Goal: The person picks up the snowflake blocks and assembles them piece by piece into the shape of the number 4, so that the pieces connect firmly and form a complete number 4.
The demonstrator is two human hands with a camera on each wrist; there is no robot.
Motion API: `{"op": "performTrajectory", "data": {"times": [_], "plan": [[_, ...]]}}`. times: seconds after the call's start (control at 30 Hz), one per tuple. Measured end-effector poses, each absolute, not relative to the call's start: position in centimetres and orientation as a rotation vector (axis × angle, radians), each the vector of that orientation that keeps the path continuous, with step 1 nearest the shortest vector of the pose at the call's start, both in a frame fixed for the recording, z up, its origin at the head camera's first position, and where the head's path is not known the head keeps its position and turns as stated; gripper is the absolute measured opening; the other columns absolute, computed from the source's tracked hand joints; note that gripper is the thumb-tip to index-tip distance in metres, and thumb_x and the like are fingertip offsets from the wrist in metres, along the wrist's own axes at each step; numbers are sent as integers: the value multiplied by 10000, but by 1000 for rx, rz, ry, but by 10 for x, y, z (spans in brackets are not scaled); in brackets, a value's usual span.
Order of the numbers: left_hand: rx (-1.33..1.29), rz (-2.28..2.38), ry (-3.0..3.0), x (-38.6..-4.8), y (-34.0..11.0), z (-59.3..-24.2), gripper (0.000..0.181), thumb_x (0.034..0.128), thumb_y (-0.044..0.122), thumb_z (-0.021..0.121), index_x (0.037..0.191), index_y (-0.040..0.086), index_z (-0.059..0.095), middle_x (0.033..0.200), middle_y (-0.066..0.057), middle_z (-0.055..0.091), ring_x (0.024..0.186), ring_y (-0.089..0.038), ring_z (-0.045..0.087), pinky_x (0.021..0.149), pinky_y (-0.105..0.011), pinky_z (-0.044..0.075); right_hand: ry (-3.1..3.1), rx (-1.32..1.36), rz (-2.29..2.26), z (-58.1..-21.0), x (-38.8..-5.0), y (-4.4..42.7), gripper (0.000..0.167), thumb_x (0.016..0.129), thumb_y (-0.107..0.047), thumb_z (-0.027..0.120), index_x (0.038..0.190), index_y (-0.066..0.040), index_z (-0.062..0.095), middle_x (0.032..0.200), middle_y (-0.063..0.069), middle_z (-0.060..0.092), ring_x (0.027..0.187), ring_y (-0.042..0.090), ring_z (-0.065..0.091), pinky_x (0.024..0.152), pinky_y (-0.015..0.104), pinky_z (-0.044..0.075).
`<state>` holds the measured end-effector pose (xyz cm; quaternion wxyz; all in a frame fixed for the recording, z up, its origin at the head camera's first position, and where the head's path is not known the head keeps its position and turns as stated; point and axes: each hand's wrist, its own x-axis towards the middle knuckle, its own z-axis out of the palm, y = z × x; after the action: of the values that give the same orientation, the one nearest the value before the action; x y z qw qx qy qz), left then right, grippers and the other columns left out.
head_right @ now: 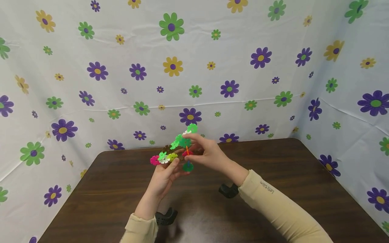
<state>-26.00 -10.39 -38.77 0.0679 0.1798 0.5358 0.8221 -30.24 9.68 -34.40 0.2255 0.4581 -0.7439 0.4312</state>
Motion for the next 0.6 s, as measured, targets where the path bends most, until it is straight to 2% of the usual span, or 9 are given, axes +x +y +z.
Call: {"op": "performTrajectory", "data": {"times": [0.37,0.6], "plan": [[552,2518,1589,-257,-100,-387,407,1016,152,514,1392,15,437,1266,-120,581,1138,-285,603,849,-451,528,-1974,1284,1186,-344,-304,96,660,699,70,821,1283,-43,537,939,104,689,770,197,699,675,325,570],[522,2496,1592,-258,-98,-389,405,1006,184,540,1360,2,465,1203,-89,613,1100,-254,622,862,-453,522,-2027,1236,1184,-347,-299,99,671,734,26,819,1323,-61,510,948,90,672,787,182,685,668,336,571]]}}
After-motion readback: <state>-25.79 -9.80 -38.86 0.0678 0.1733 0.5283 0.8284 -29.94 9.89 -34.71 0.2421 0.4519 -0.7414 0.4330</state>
